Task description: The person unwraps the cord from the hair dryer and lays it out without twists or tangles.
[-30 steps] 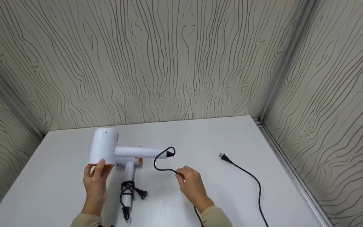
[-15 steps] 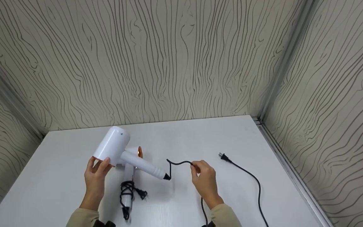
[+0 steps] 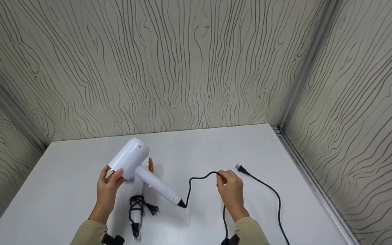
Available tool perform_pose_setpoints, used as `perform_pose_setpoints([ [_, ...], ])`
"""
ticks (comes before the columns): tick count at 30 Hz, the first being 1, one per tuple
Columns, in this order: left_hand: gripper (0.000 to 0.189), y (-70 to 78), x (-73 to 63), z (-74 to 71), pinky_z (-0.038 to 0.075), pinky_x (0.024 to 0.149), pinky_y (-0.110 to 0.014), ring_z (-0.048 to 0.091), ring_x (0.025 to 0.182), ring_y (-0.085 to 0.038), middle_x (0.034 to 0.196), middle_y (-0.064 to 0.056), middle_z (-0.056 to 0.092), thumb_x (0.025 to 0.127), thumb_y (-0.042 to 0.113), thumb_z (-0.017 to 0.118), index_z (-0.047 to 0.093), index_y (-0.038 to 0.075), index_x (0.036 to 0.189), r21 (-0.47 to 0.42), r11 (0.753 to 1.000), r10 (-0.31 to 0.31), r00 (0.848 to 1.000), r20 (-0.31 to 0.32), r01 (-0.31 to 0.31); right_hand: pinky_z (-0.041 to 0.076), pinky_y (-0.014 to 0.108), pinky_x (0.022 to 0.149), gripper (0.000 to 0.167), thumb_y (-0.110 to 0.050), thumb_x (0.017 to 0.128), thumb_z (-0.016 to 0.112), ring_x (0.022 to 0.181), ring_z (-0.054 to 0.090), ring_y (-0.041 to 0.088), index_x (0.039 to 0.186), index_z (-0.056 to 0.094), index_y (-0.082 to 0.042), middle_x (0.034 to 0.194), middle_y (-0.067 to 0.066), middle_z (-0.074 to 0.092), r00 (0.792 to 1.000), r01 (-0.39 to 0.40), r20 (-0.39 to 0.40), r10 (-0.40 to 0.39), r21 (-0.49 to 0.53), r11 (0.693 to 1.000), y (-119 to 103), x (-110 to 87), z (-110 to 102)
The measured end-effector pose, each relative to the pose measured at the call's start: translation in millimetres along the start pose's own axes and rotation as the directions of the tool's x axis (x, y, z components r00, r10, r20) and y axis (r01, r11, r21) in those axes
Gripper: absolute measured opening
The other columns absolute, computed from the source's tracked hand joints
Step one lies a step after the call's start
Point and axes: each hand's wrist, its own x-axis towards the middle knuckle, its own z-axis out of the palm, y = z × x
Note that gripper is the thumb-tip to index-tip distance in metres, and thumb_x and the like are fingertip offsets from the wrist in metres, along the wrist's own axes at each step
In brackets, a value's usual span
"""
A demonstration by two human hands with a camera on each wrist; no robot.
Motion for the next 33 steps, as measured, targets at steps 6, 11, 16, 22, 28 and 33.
perform_pose_setpoints([
  [6,0.053,-3.3,3.4,6.1,0.055,0.082,-0.017,0.063,0.097,-0.011,0.125,-0.027,0.058,0.090,0.018,0.062,0.033,0.004,0.131,0.012,1.000,-0.009,0.997,0.083,0.008,0.046,-0.001,0.063,0.020,0.017,0.069,0.072,0.069,0.060,-0.006,0.082,0.072,0.002,0.075,0.010,0.069,1.000,-0.021,-0.008,0.021,-0.021,1.000,6,-1.0,-3],
  [11,0.049,-9.0,7.3,9.3,0.056,0.080,-0.018,0.065,0.086,-0.008,0.118,-0.026,0.062,0.091,0.018,0.062,0.036,0.003,0.130,0.034,0.999,-0.024,0.992,0.126,0.020,0.046,-0.004,0.069,0.024,0.021,0.067,0.071,0.075,0.062,-0.006,0.081,0.072,0.002,0.078,0.012,0.069,0.999,-0.022,-0.048,0.022,-0.004,1.000,10,-0.6,-5],
  [16,0.051,-12.4,9.7,13.3,0.058,0.079,-0.021,0.067,0.081,-0.008,0.117,-0.025,0.064,0.091,0.022,0.064,0.039,0.002,0.131,0.057,0.997,-0.057,0.987,0.149,0.049,0.044,-0.003,0.066,0.023,0.020,0.066,0.074,0.071,0.061,0.001,0.079,0.073,0.001,0.078,0.011,0.068,0.998,-0.006,-0.069,0.005,-0.025,1.000,13,-0.3,-4],
  [22,0.061,-13.3,11.7,22.9,0.058,0.080,-0.022,0.067,0.080,-0.008,0.116,-0.023,0.066,0.088,0.027,0.068,0.042,0.002,0.137,0.090,0.994,-0.075,0.982,0.175,0.060,0.042,-0.002,0.061,0.023,0.019,0.063,0.077,0.068,0.056,0.000,0.076,0.073,0.001,0.078,0.008,0.061,0.999,-0.011,-0.044,0.008,-0.065,0.998,14,-4.3,3],
  [28,0.070,-17.3,12.7,34.7,0.058,0.084,-0.025,0.066,0.088,-0.009,0.116,-0.018,0.062,0.086,0.031,0.070,0.039,0.003,0.142,0.110,0.991,-0.096,0.968,0.233,0.072,0.044,0.004,0.057,0.021,0.015,0.065,0.078,0.065,0.056,0.007,0.077,0.073,-0.001,0.073,0.005,0.061,0.998,-0.057,-0.001,0.057,-0.099,0.994,14,-8.0,7],
  [33,0.076,-21.0,13.5,45.8,0.055,0.095,-0.035,0.066,0.086,-0.009,0.113,-0.015,0.063,0.086,0.036,0.070,0.036,0.004,0.146,0.154,0.986,-0.100,0.959,0.266,0.060,0.050,0.019,0.055,0.018,0.012,0.067,0.078,0.063,0.058,0.014,0.078,0.072,-0.001,0.070,0.005,0.062,0.997,-0.077,0.017,0.081,-0.153,0.985,13,-10.4,12],
])
